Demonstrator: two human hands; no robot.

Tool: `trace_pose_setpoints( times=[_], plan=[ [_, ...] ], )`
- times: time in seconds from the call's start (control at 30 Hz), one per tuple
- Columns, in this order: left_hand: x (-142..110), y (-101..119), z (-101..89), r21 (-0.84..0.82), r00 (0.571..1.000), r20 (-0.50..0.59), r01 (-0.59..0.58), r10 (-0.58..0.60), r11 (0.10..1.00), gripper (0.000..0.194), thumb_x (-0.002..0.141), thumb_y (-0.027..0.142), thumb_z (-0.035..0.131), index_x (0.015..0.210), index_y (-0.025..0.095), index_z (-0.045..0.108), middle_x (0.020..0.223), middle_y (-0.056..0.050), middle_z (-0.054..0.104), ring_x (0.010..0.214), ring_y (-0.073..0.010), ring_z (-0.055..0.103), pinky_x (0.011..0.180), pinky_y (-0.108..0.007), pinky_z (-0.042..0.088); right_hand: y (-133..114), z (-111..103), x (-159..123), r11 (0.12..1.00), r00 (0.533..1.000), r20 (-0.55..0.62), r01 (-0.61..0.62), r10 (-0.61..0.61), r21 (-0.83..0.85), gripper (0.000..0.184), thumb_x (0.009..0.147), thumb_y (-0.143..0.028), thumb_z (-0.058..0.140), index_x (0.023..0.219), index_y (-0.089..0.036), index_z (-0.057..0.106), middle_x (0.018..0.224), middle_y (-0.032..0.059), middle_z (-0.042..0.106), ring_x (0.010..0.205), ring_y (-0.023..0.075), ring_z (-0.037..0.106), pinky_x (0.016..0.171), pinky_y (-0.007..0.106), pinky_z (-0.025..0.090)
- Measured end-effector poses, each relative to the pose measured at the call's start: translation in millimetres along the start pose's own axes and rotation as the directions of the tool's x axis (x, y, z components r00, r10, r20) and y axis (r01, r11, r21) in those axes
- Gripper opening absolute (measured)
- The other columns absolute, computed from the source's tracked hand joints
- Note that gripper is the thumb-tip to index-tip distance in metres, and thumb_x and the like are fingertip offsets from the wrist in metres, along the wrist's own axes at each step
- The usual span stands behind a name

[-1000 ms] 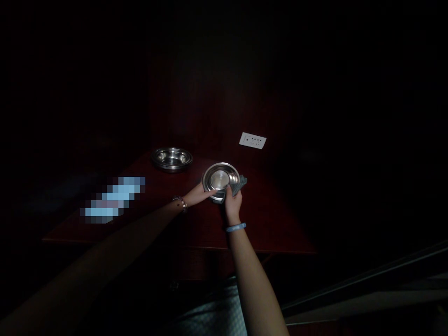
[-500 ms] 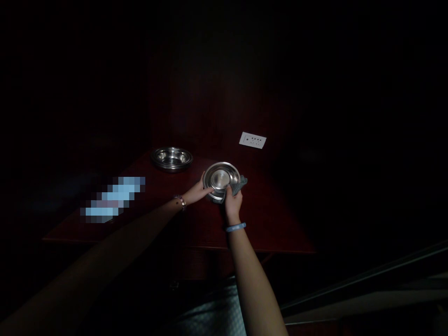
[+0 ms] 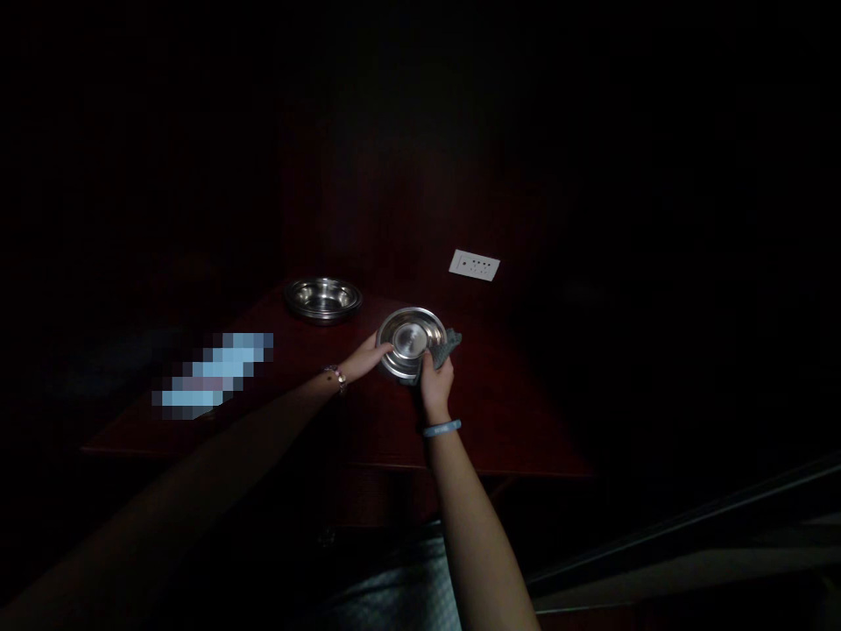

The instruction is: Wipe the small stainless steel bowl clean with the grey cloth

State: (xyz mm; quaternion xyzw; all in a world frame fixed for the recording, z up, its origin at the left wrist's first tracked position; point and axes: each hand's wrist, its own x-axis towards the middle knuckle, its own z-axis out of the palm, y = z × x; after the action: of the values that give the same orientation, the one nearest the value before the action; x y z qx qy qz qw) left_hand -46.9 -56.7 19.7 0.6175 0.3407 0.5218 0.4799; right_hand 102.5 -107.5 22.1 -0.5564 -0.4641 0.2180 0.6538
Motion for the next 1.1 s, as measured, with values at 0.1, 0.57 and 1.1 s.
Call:
trace_pose_setpoints(
  times=[0.1, 0.57, 1.1],
  plan=[
    [-4.3, -0.2, 4.3, 0.012, 1.0, 0.021, -0.004, 0.004, 1.0, 0.052, 0.08, 0.039, 0.058, 0.123, 0.01, 0.055, 0.13, -0.014, 0.061, 0.126, -0.0306, 0.051, 0.113, -0.045, 0.032, -0.6, -0.8, 0.3, 1.0, 1.0, -0.01, -0.02, 0.02, -0.019, 0.024, 0.078, -0.033, 0.056, 0.096, -0.019, 0.065, 0.096, 0.0083, 0.073, 0.09, 0.0226, 0.068, 0.087, 0.036, 0.05],
    [-12.1, 2.2, 8.2, 0.091, 0.974, 0.151, -0.184, 0.169, 0.979, 0.057, 0.078, 0.036, 0.066, 0.128, 0.014, 0.052, 0.136, -0.014, 0.056, 0.128, -0.0278, 0.05, 0.114, -0.044, 0.03, 7.2, 0.4, 3.2, 1.0, 1.0, -0.004, -0.001, 0.001, 0.03, 0.028, 0.081, -0.035, 0.055, 0.1, -0.016, 0.063, 0.097, 0.0098, 0.071, 0.091, 0.022, 0.067, 0.09, 0.037, 0.05],
    [0.8, -4.3, 3.5, -0.011, 0.995, 0.049, -0.091, 0.091, 0.996, 0.044, 0.069, 0.019, 0.065, 0.112, 0.012, 0.059, 0.115, -0.01, 0.067, 0.112, -0.0261, 0.059, 0.106, -0.044, 0.039, 6.2, 1.0, 3.2, 1.0, 1.0, 0.009, 0.0, 0.0, 0.003, 0.03, 0.081, -0.037, 0.053, 0.102, -0.017, 0.061, 0.1, 0.0099, 0.071, 0.095, 0.0228, 0.067, 0.091, 0.038, 0.049]
  ],
)
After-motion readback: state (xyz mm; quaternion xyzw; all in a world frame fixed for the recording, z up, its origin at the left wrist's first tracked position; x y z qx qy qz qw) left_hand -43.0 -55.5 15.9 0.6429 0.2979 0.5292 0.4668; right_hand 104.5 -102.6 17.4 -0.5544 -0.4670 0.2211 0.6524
